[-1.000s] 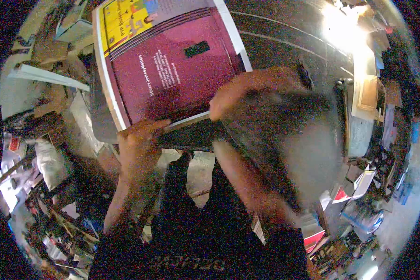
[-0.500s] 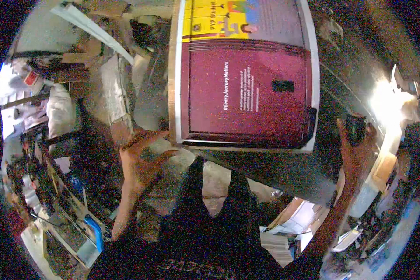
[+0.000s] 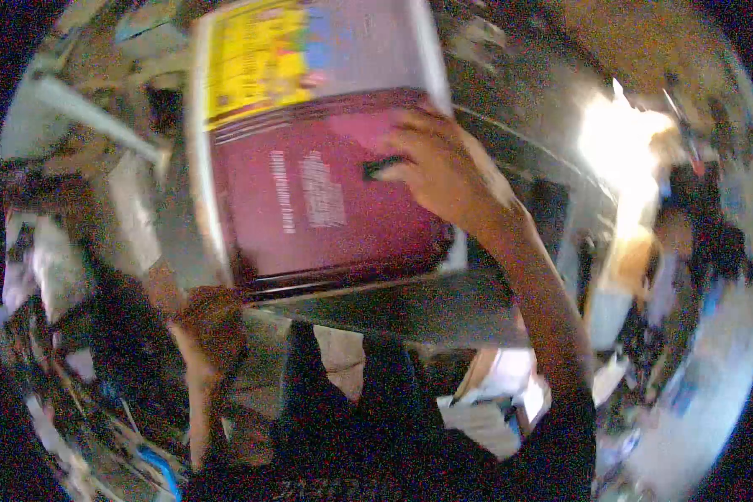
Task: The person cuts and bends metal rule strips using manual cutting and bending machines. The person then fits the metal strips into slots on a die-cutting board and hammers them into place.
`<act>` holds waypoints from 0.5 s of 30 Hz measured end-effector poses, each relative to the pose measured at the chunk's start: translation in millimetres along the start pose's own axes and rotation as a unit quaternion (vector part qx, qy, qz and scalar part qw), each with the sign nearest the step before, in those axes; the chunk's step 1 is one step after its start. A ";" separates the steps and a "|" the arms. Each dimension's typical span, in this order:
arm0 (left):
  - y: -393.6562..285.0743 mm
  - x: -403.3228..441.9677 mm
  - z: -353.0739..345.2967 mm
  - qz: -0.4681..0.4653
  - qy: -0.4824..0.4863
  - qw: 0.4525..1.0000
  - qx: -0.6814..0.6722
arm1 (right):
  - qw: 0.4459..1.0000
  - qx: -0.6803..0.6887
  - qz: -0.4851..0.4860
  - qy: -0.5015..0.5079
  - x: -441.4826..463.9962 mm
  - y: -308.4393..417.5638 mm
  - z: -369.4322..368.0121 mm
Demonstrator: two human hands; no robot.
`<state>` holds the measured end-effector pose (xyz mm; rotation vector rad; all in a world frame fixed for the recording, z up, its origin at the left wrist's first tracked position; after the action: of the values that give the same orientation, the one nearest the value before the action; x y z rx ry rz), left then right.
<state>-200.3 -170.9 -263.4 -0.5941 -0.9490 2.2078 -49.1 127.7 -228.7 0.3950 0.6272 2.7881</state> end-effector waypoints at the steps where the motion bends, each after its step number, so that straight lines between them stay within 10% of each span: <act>1: -7.0 -1.4 -1.3 -0.038 -0.020 0.999 0.027 | 1.000 0.010 0.022 -0.004 -0.8 -1.9 -3.5; 6: -30.5 8.0 -9.9 -0.153 0.009 0.987 0.047 | 0.984 0.039 -0.168 -0.044 -56.8 -35.1 70.6; 11: -28.1 11.5 -6.7 -0.191 -0.001 0.975 0.115 | 0.834 -0.369 -0.403 -0.077 -196.8 -22.7 102.4; 14: -8.4 9.7 -6.6 -0.044 0.026 0.999 -0.001 | 0.886 -0.012 -0.431 -0.174 -228.0 -39.7 100.7; 15: -26.0 11.9 -7.3 -0.187 0.026 0.979 0.073 | 0.872 -0.071 -0.469 -0.120 -224.9 -51.5 121.1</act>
<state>-193.9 -145.3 -250.0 -0.3682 -0.7899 1.8939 208.0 150.3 -192.5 0.2865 0.3918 1.7989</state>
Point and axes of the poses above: each hand's wrist, its own x-axis towards the middle knuckle, its own z-axis out of the back of the hand, y = z × x, the point moved 8 cm from there along x, towards the middle knuckle, and after that the axes turned 4 degrees about -y, right-handed, at the moved point
